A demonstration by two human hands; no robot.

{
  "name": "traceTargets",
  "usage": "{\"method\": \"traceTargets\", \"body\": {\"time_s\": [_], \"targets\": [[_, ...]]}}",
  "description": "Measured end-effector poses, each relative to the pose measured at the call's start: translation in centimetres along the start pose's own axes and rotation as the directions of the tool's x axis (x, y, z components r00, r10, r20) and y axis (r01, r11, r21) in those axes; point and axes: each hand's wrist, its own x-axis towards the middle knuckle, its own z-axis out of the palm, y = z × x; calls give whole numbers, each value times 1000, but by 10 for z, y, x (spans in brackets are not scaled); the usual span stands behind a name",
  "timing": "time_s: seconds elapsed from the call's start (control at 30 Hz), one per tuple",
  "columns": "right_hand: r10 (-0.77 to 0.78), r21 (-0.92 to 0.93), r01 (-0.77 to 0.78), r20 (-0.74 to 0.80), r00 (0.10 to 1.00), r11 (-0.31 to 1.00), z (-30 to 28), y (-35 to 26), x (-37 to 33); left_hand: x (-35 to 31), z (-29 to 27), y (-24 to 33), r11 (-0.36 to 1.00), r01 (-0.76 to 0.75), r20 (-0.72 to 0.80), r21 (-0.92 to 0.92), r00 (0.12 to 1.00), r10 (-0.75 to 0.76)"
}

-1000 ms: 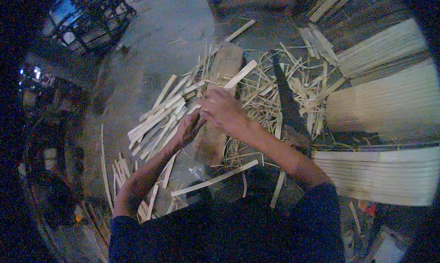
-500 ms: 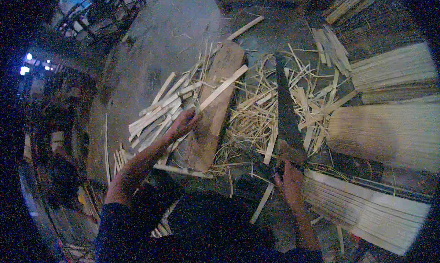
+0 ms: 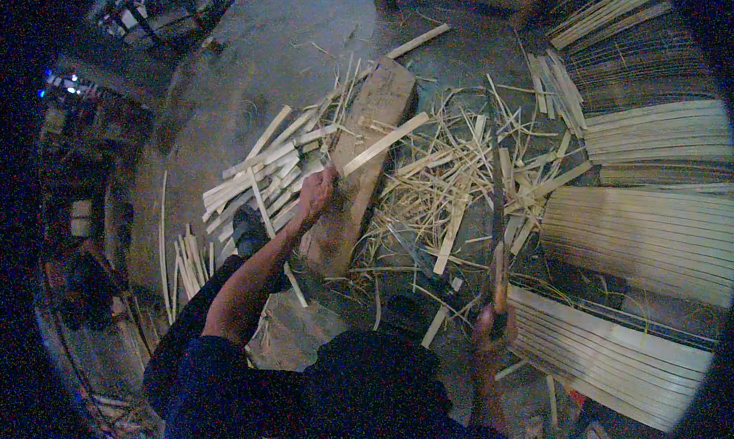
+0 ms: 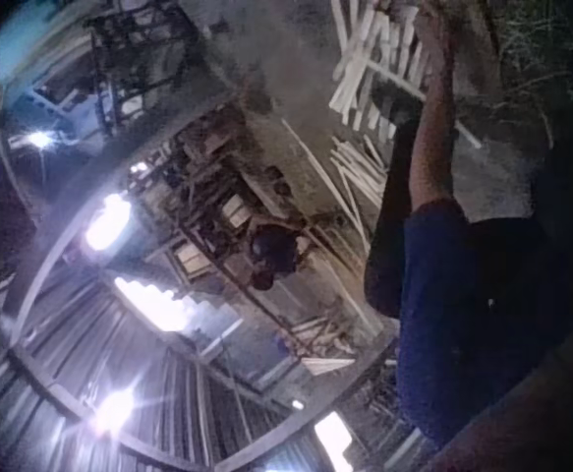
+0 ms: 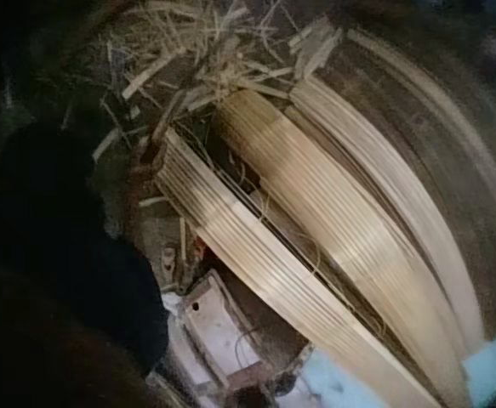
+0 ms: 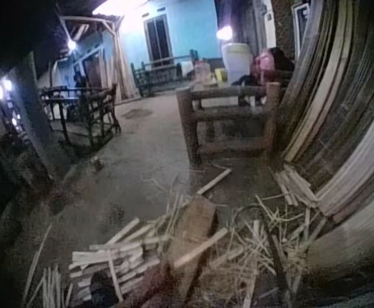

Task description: The person sits on the floor and uses a knife to split long bamboo strips into thinner slivers. They repeatedly pick up a strip, place it on a wooden block, and strike it with the knife to separate it, then set the finished pieces aside.

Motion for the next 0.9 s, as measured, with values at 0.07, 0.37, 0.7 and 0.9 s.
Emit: {"method": "traceTargets", "body": {"time_s": [0.07, 0.37, 0.7, 0.9], "targets": [[-28, 84, 29, -10, 1000, 996, 4, -15, -18, -6, 7, 8, 996, 49, -77, 77, 996, -43], [-398, -209, 426, 164, 903, 880, 112, -42, -2, -14, 12, 26, 974, 218, -250, -65, 941, -227], [-345, -196, 504, 524, 779, 841, 139, -27, -3, 0, 25, 19, 920, 361, -324, 153, 898, -298], [-300, -175, 474, 577, 759, 863, 114, -31, -17, 0, 27, 14, 942, 315, -412, 118, 878, -243]]}}
